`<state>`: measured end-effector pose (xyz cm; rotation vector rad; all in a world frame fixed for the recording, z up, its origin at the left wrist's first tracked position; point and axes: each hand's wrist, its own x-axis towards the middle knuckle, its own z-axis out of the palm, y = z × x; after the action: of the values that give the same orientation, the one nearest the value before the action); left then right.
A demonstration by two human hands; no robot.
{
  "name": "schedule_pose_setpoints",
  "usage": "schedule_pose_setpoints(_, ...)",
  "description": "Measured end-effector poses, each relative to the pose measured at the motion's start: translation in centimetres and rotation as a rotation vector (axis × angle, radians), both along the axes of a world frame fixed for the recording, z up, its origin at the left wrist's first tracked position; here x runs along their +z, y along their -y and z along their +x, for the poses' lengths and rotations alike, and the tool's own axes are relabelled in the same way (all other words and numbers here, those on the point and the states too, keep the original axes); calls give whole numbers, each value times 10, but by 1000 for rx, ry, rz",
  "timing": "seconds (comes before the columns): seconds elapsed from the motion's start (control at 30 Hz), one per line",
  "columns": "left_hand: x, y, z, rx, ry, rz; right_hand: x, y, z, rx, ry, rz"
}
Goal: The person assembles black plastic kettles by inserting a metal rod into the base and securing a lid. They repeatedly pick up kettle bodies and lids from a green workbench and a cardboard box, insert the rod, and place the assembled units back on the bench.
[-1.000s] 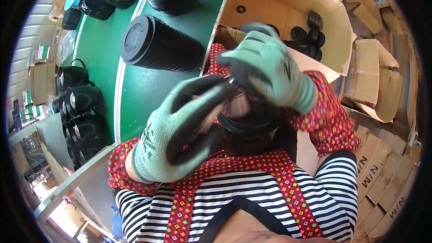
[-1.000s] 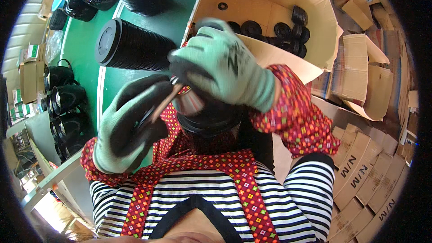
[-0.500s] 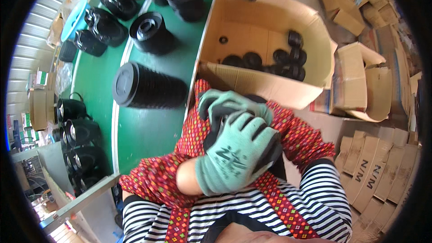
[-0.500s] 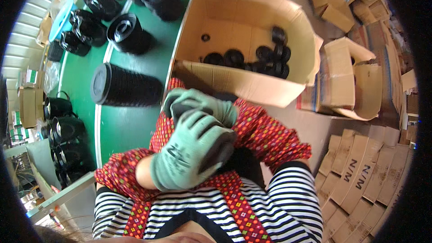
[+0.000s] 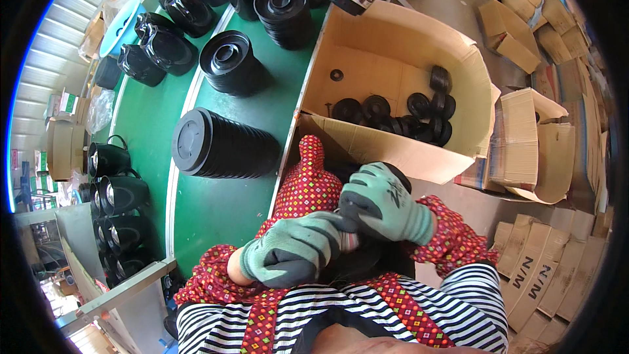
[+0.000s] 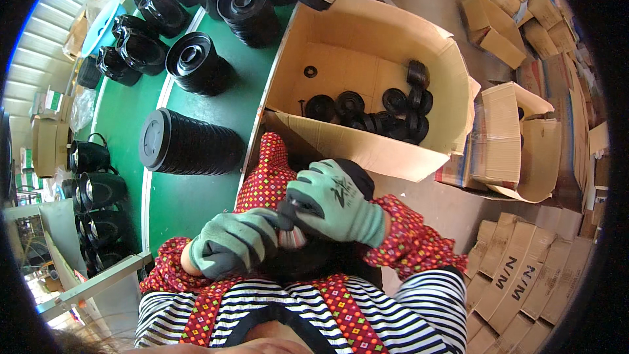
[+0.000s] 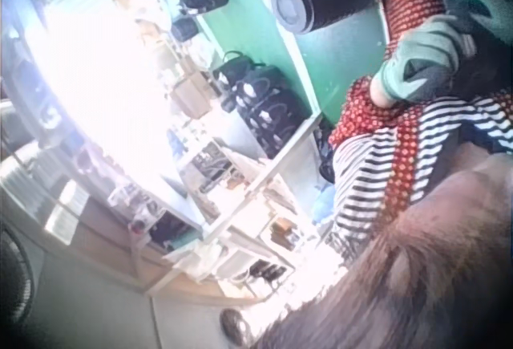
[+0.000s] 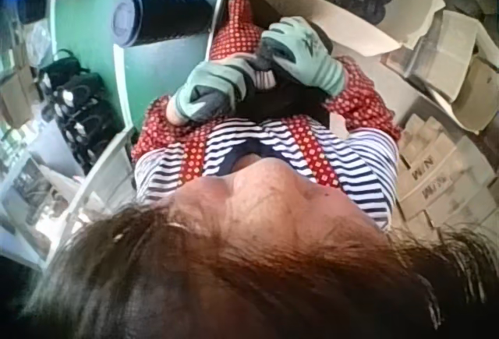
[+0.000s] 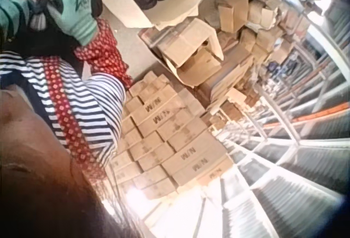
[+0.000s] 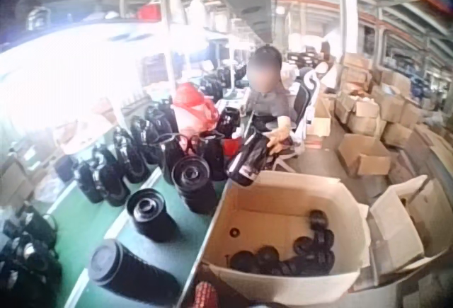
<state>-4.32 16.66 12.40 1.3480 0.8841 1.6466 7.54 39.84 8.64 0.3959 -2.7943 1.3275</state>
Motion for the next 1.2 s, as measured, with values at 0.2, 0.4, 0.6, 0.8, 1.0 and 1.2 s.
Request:
schedule_pose_setpoints(0.2,51,-15,-4,39,-103,-258,16,-22,-11,152,-39,25)
schedule_pose_setpoints(0.4,103,-38,38,348,-766,-535,-13,-14,-11,146,-264,-10)
schedule_pose_setpoints(0.6,103,-48,33,468,-1165,-716,-5,2,-17,89,-185,-263)
schedule_pose_setpoints(0.8,77,-51,26,98,-924,-1313,-16,22,-8,-60,-145,-59)
schedule_pose_setpoints(1.0,62,-38,5,49,-1004,-1147,-8,28,0,-149,-70,101)
schedule_pose_setpoints(1.2,32,-27,-26,30,-937,-987,22,28,8,-220,8,207)
